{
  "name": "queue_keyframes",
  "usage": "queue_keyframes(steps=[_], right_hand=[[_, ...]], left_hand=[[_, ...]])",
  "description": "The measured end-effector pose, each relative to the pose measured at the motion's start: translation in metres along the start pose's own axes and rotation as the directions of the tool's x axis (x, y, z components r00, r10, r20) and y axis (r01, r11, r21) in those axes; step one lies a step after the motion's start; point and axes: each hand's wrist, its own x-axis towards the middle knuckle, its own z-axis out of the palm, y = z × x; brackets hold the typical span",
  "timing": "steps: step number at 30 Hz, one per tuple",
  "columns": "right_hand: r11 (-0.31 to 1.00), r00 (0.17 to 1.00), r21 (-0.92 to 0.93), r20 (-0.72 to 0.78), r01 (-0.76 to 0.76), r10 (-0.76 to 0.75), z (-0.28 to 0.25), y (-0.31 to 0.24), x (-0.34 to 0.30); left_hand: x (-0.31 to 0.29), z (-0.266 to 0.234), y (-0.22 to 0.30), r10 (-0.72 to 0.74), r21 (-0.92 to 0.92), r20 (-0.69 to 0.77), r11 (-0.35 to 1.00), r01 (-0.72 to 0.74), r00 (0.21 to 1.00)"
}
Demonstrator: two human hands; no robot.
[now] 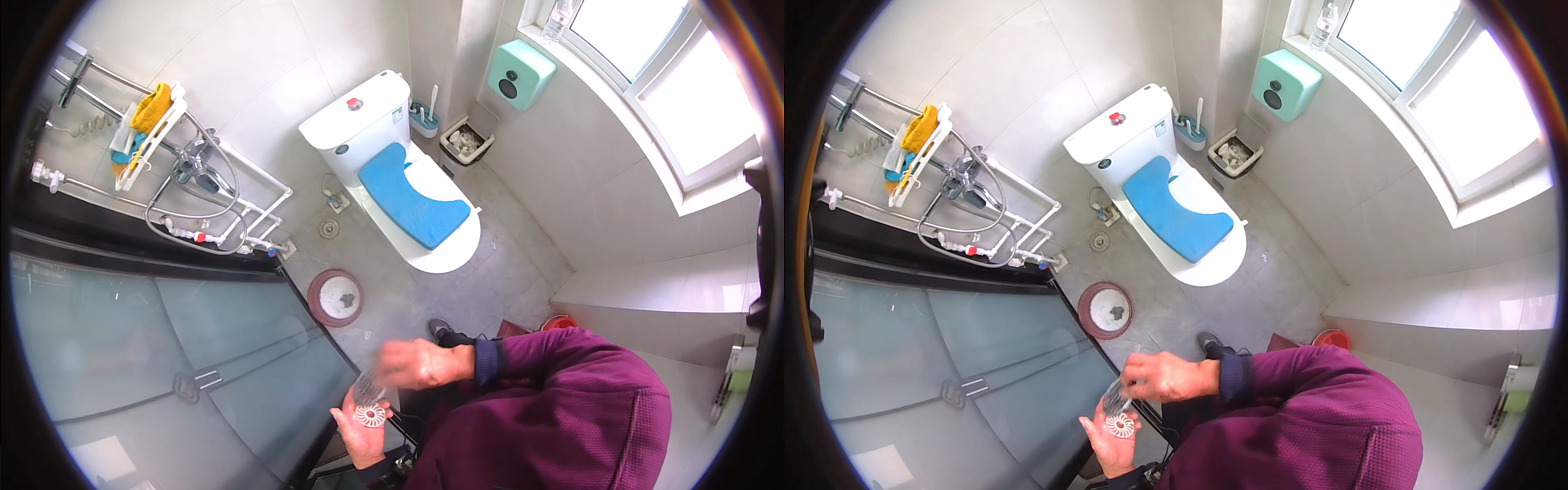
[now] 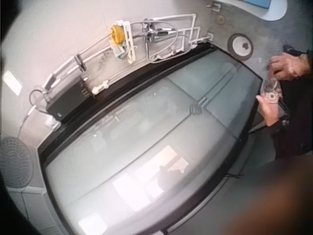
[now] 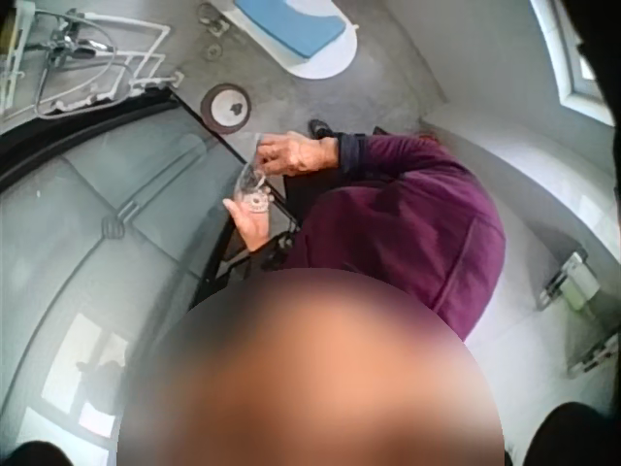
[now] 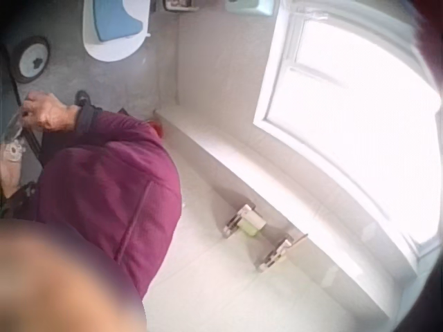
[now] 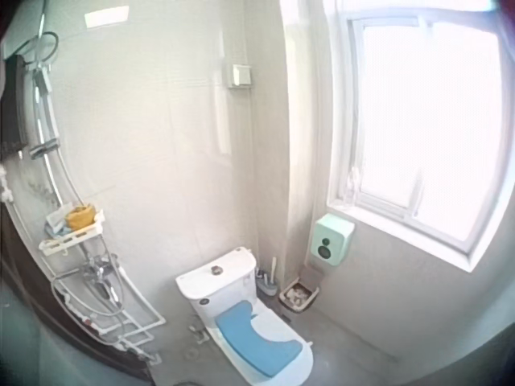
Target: The person scrubs two circular drain covers with a steel wool pad in a bucket of soapy water, then rinses them under a running tap. The covers are handled one at a time, scrubbed on both sides, and rinsed before being set aside.
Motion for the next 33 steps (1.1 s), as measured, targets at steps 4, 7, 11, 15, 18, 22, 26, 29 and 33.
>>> queue_keyframes(steps=[4,7,11,15,18,22,26,29,33], right_hand=[[0.978,0.99,0.198,0.111,0.061,-0.084,0.009,-0.018,0.008],[0.99,0.986,0.101,0.119,0.102,-0.114,0.013,-0.026,0.016],[0.986,0.992,-0.156,0.115,0.063,-0.045,0.023,-0.028,0.02],[0.998,0.968,0.038,0.248,-0.053,0.042,0.029,-0.014,0.015],[0.969,0.915,0.043,0.341,-0.244,0.216,0.035,-0.017,0.013],[0.973,0.86,-0.026,0.463,-0.229,0.214,0.045,-0.043,0.02],[0.992,0.839,-0.035,0.53,-0.122,0.122,0.077,-0.078,0.033],[0.997,0.81,0.005,0.583,-0.075,0.058,0.113,-0.111,0.043],[0.995,0.758,0.064,0.652,-0.077,0.017,0.173,-0.167,0.056]], left_hand=[[-0.022,0.015,0.003,0.073,0.04,-0.118,0.997,-0.068,0.99],[-0.04,0.019,0.01,0.093,0.055,-0.174,0.995,-0.085,0.98],[-0.067,0.009,0.012,0.21,0.164,-0.372,0.974,-0.159,0.904],[-0.102,-0.016,0.008,0.279,0.09,-0.488,0.959,-0.27,0.827],[-0.13,-0.035,0.007,0.328,0.016,-0.537,0.925,-0.379,0.777],[-0.167,-0.06,-0.001,0.379,-0.027,-0.561,0.88,-0.473,0.736],[-0.199,-0.098,-0.011,0.384,-0.054,-0.58,0.862,-0.505,0.718],[-0.228,-0.13,-0.015,0.399,-0.065,-0.595,0.841,-0.537,0.698],[-0.275,-0.179,-0.018,0.447,-0.07,-0.606,0.794,-0.604,0.657]])
